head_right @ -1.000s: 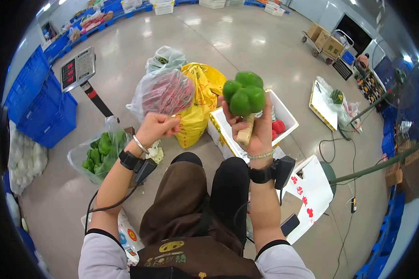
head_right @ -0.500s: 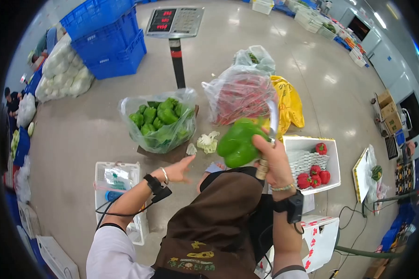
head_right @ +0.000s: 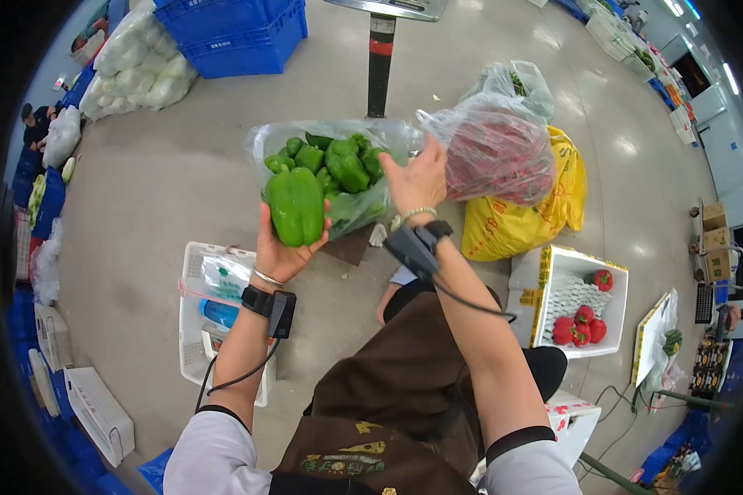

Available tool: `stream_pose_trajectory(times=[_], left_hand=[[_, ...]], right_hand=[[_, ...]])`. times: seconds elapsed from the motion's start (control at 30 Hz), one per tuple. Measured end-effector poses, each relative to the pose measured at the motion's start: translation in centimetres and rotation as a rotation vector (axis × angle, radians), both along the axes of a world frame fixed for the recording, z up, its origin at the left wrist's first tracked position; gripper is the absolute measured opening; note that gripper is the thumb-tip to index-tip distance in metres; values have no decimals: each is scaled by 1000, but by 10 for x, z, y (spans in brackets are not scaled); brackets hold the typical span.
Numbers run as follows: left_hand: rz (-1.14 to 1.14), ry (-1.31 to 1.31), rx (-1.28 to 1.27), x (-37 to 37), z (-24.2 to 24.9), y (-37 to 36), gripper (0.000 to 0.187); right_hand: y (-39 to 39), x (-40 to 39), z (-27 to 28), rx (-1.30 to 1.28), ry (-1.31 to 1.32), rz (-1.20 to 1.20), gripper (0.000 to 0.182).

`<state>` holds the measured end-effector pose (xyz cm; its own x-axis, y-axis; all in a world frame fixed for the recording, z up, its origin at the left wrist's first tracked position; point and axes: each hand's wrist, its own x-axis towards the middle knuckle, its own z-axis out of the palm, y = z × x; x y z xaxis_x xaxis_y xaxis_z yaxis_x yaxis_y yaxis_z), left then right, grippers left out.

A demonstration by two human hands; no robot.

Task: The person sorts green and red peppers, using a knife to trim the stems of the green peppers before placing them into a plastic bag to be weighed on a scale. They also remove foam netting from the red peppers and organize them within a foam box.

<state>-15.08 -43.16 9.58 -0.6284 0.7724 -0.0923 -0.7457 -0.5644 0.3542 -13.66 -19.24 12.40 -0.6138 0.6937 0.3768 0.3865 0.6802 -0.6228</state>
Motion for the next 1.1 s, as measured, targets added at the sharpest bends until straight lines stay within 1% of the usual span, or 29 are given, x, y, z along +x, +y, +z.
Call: stream_pose_trajectory(times=[0.03,0.07,0.1,0.17,0.23,0.27,0.3,0.33,0.37,0.4,0.47,0.57,0.6,0.67,0.73,0.77,0.83,0.87,0.93,0.97,1.0,1.03,1.1], left_hand=[[74,27,-91,-11,7,2,70],[110,53,-177,-23,16,5,64],[135,37,-280,-38,16,10,62],[186,6,-486,-68,6,23,60],[233,-133,-542,-95,-18,38,59],[248,-194,-585,-106,-30,45,60],[260,-258,-628,-118,-45,53,61],[264,-383,-678,-128,-56,59,65],[258,-390,-749,-132,-68,63,69],[255,-395,-822,-131,-66,66,74],[224,-422,-838,-127,-59,66,88],[207,-330,-886,-118,-60,62,89],[217,-359,-899,-118,-64,61,91],[257,-358,-947,-118,-74,57,82],[284,-355,-999,-110,-68,58,75],[291,-328,-1023,-106,-66,58,74],[299,-272,-1077,-88,-43,64,73],[257,-196,-1100,-79,-32,69,74],[310,-27,-1119,-69,-27,85,69],[329,56,-1124,-62,-26,97,67],[372,110,-1117,-56,-19,115,61],[406,196,-1138,-42,-2,137,53],[288,358,-1007,-21,14,180,48]], right_hand=[[9,-14,-7,70,17,-92,71],[19,-26,-14,-25,-58,-70,66],[30,-35,-20,-119,-136,-48,61],[50,-47,-31,-309,-239,2,50],[63,-54,-31,-499,-287,56,39],[65,-52,-29,-508,-205,54,28],[65,-48,-27,-486,-189,80,28],[64,-43,-27,-465,-175,102,28],[64,-38,-26,-445,-161,125,28],[64,-33,-24,-488,-161,132,27],[65,-28,-23,-499,-165,154,27],[66,-22,-31,-514,-142,160,26],[67,-22,-33,-514,-124,158,26],[65,-16,-26,-515,-143,178,26],[66,-6,-19,-500,-173,212,26],[69,0,-15,-491,-163,217,27],[78,18,-3,-480,-145,221,29],[87,32,7,-541,-128,207,31],[110,72,28,-584,-100,182,30],[119,100,48,-641,-56,205,28],[128,132,68,-698,-11,226,26],[142,164,76,-736,48,220,23],[171,236,91,-789,141,167,20]])
